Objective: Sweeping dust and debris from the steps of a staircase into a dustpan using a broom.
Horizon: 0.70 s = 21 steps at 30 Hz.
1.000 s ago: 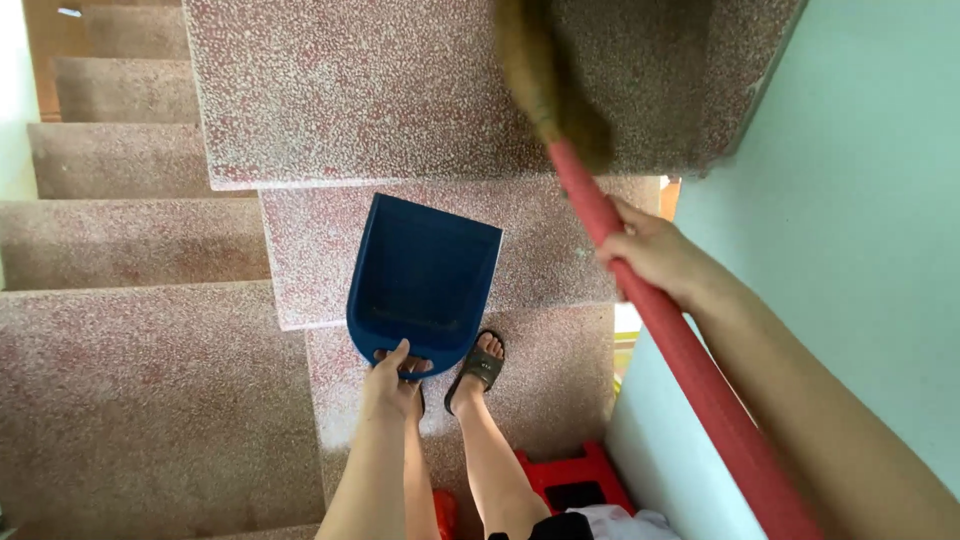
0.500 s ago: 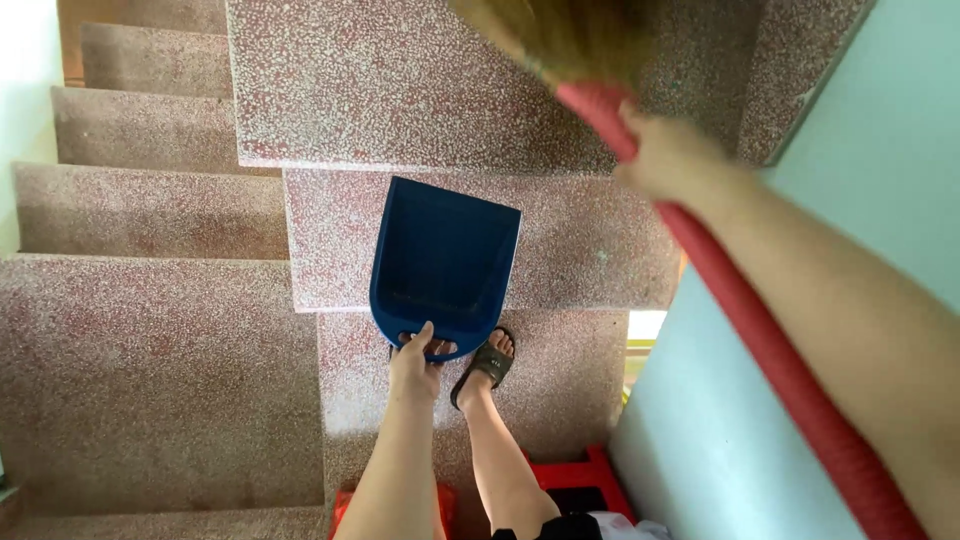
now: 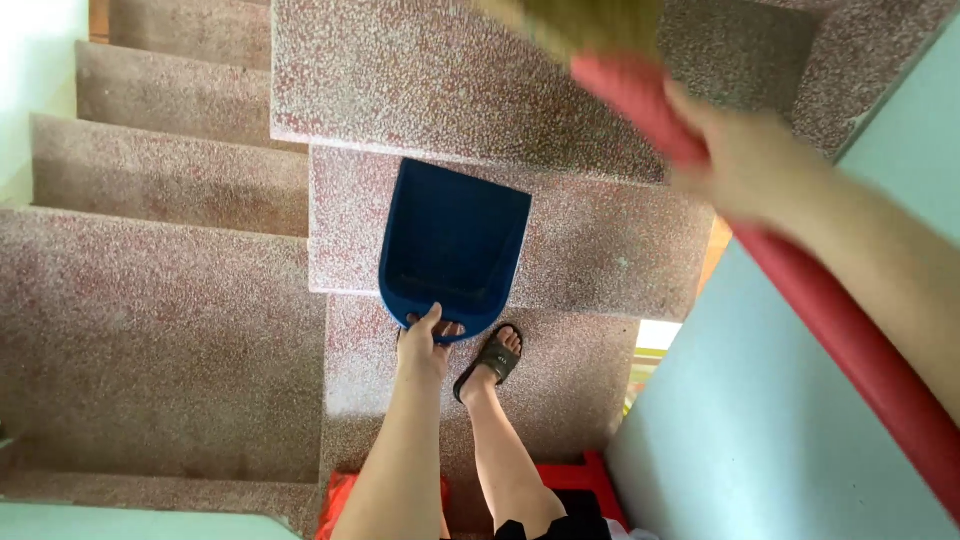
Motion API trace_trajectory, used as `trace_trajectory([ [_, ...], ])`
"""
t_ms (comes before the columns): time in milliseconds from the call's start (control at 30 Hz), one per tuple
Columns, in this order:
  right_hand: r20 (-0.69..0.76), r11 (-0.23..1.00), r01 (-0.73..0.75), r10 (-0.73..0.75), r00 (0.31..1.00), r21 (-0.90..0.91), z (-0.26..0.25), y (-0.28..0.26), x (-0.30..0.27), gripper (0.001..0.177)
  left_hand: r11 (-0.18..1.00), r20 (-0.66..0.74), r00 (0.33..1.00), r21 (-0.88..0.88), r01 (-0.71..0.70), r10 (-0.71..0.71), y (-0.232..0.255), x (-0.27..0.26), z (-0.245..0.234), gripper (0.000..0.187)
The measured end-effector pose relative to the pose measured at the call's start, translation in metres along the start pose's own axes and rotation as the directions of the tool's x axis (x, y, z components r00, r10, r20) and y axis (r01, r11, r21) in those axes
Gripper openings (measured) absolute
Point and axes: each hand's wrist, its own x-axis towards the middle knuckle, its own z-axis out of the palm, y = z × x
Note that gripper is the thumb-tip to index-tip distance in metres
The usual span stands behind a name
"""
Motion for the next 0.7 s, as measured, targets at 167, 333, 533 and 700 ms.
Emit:
trace_trajectory([
  [167,0.037,0.992,0.026,-0.031,0.999,0.12,0.039,-0.049,0.031,0.101,0.999,-0.016,1.0,-0.042,-0.005,0.005,-0.004,0.014,0.005,0.059],
  [333,0.299,1.0,0.029,-0.027,0.954,-0.003,0.063,-0.088,-0.051,0.106,0.994,0.002,1.0,-0.108,-0.004,0.004,0.0,0.023,0.002,0.048],
  [533,0.531,0.999,0.019,-0.001,0.847,-0.028,0.045,-0.079,-0.17,0.107,0.995,0.065,0.998,-0.103,-0.011,0.018,-0.005,0.056,-0.009,0.042],
  [700,0.263,0.975,-0.199,0.169,0.95,0.093,0.05,0.016,-0.163,0.098,0.997,0.016,1.0,-0.076,-0.007,0.009,0.005,0.028,-0.006,0.043],
])
